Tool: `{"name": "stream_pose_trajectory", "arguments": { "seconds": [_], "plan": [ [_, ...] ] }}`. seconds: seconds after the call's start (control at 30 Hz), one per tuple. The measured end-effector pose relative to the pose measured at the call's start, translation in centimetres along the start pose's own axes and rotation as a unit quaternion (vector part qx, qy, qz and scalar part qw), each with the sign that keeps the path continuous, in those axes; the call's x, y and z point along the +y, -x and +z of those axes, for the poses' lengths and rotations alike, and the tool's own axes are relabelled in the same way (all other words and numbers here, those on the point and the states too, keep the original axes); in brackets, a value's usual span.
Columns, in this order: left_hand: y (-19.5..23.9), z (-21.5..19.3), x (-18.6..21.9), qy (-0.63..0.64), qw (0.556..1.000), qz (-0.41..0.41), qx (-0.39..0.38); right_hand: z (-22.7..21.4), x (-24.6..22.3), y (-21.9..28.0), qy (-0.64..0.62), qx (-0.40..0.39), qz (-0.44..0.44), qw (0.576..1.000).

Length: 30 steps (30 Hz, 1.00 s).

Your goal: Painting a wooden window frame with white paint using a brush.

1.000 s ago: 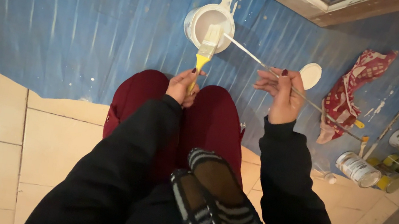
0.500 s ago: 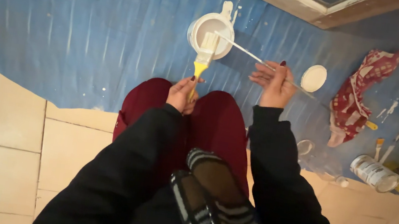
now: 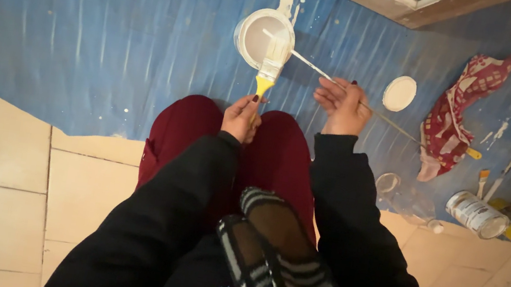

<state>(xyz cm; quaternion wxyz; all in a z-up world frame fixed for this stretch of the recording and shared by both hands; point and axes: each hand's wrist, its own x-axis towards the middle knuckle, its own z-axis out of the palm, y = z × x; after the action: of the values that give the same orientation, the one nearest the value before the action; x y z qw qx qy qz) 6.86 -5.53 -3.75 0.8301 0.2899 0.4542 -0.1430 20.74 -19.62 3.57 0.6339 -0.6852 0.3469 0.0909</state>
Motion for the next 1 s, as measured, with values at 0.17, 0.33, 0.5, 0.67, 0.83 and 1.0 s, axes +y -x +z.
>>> {"name": "stream_pose_trajectory", "arguments": {
  "seconds": [0.17, 0.33, 0.5, 0.67, 0.83, 1.0],
  "plan": [
    [-1.1, -0.9, -0.6, -0.038, 0.998, 0.006, 0.048, -0.8, -1.5, 0.8, 0.01, 0.014, -0.009, 1.0],
    [-2.6, -2.0, -1.7, -0.04, 0.997, 0.011, 0.063, -2.5, -2.7, 0.5, 0.02, 0.019, -0.065, 0.998],
    [-1.8, -1.6, -0.5, -0.013, 0.996, 0.038, 0.074, -2.9, -2.2, 0.1, 0.03, 0.037, -0.079, 0.996],
    [-1.3, -1.1, -1.8, -0.012, 0.997, 0.04, 0.068, -2.3, -0.2, 0.0, 0.024, 0.028, -0.052, 0.998],
    [-1.4, -1.0, -3.5, -0.032, 0.998, 0.037, 0.04, -1.6, 1.2, 0.0, 0.013, 0.028, -0.021, 0.999],
    [-2.6, -1.4, -3.1, -0.066, 0.996, 0.048, 0.043, -2.0, 0.3, 0.2, 0.006, 0.026, -0.011, 1.0]
  ]
}}
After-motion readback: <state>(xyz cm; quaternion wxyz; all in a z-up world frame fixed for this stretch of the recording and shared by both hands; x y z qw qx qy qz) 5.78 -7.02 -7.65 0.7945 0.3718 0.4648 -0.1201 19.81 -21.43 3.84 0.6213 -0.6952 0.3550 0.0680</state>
